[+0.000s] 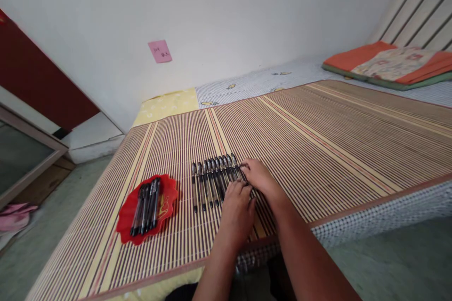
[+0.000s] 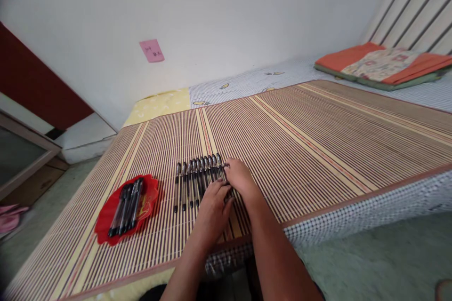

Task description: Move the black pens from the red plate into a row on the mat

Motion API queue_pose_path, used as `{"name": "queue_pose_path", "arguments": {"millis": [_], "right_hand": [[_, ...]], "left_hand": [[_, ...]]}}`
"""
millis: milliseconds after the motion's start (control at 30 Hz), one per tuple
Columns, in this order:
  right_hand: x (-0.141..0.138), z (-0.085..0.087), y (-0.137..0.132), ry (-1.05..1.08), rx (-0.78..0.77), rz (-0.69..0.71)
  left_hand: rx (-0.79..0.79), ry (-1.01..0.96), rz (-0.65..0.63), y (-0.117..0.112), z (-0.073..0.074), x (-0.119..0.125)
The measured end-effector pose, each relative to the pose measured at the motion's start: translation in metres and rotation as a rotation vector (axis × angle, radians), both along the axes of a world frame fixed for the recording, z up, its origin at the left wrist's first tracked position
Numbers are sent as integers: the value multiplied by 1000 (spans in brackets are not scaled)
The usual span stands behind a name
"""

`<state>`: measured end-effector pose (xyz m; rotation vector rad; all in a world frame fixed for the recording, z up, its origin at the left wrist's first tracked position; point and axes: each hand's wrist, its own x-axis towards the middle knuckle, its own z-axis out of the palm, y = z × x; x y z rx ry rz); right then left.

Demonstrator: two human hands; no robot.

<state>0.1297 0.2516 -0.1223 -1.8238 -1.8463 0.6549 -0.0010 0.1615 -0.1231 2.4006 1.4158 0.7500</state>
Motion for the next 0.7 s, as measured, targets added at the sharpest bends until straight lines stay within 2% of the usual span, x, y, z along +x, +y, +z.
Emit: {"name": "queue_pose_path", "arguments": {"millis": [167, 367, 533, 700], "right_hand": [[1, 1, 0, 3, 21, 23], [0, 0, -2, 30, 22, 60], [0, -3, -2, 32, 27, 51], [1, -3, -3, 41, 38, 59]], "left_hand": [[38, -53, -19, 1, -1, -1], [20, -5, -2, 2, -3, -2], [31, 21, 72, 8, 0, -13], [-36, 108, 115, 13, 0, -24]]}}
